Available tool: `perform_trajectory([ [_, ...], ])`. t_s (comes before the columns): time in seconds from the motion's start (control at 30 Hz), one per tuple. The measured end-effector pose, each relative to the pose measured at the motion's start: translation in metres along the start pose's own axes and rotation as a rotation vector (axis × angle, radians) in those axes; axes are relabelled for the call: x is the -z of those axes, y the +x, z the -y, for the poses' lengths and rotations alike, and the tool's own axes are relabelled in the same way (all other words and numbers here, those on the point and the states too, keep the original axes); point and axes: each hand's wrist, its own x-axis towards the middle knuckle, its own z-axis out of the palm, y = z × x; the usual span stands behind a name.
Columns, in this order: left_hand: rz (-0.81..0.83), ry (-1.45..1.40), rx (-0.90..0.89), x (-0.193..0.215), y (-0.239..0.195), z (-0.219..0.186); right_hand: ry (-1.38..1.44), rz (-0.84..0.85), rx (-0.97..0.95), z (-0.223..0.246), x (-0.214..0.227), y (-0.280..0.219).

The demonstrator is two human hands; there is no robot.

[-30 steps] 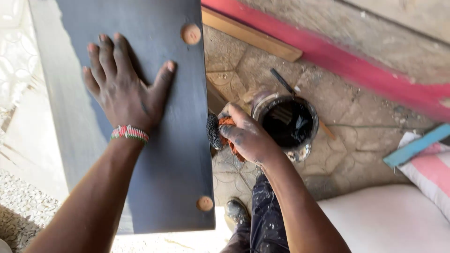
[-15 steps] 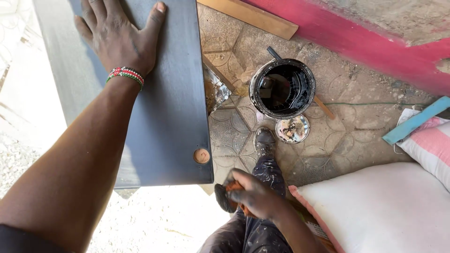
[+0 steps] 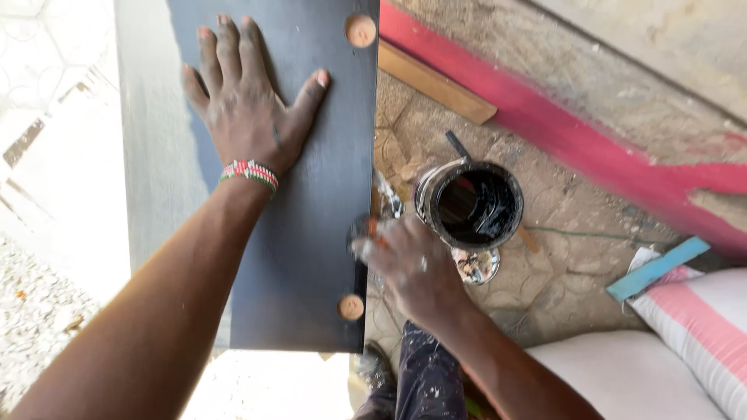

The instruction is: The person sands a rectangular black wooden board using a sanding disc, then wipes the surface with a white cloth. They subsequently apply a dark stain to the board using a sponge applicator, covering the surface and edges.

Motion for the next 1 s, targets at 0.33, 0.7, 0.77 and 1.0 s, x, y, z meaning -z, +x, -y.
perform_trajectory([
  [0.33, -0.131, 0.037, -0.073, -0.009, -0.008, 0.005, 0.027, -0.172, -0.046, -0.144, 0.014, 0.196],
  [0.7, -0.134, 0.102, -0.058, -0.006, -0.007, 0.0, 1.402, -0.261, -1.106, -0.284, -0.06, 0.261],
  [0.77, -0.124, 0.111, -0.056, -0.007, -0.009, 0.0, 1.726, -0.284, -1.012, -0.316, -0.11, 0.241],
  [1.0, -0.12, 0.139, -0.06, -0.007, -0.009, 0.001, 1.843, 0.061, -0.93, -0.281, -0.074, 0.25],
])
